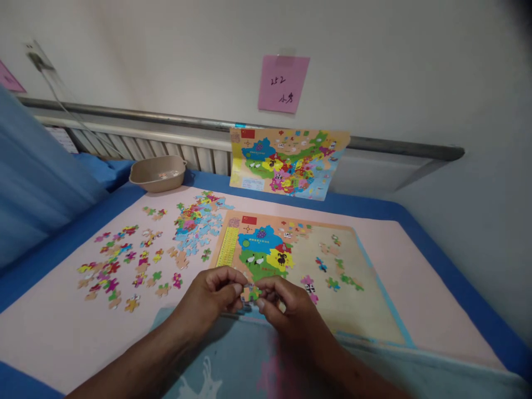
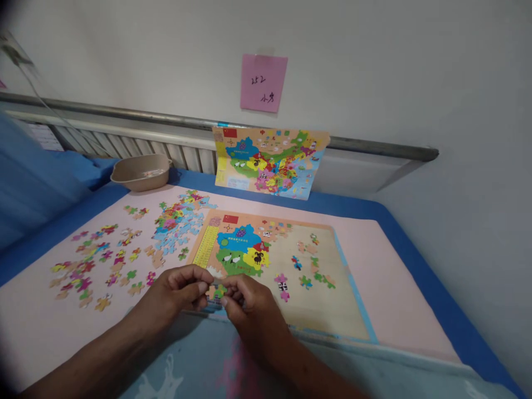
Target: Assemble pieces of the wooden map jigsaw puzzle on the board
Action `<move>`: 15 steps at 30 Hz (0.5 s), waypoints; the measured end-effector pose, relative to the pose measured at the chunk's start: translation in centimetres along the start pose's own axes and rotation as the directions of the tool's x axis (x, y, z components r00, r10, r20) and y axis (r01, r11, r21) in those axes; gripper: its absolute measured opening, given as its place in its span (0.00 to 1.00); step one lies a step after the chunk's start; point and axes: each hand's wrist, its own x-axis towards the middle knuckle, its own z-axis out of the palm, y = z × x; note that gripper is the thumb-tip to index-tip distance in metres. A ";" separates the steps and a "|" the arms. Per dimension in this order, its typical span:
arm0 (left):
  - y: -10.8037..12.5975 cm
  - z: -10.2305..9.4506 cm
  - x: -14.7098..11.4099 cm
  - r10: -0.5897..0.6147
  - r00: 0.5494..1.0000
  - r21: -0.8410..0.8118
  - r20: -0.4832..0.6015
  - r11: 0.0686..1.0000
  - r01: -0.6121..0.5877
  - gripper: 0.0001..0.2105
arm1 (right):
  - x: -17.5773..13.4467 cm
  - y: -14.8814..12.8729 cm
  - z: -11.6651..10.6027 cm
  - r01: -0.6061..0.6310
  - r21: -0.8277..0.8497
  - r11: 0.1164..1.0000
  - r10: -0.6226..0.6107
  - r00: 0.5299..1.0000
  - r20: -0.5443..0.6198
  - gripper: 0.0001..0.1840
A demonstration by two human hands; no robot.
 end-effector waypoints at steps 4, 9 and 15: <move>0.2 0.0 0.0 -0.003 1.000 0.010 -0.009 1.000 0.003 0.18 | -0.1 0.1 -0.2 0.016 -0.019 1.000 -0.017 1.000 -0.020 0.11; -0.1 -0.1 -0.1 0.021 1.000 0.122 -0.009 0.992 -0.020 0.18 | -0.5 0.0 -0.1 0.027 -0.062 0.998 -0.029 0.999 -0.027 0.12; -2.0 -0.9 0.1 0.098 0.994 0.249 0.052 0.963 -0.108 0.17 | -0.9 0.3 0.1 0.042 -0.079 0.996 -0.046 0.998 -0.053 0.14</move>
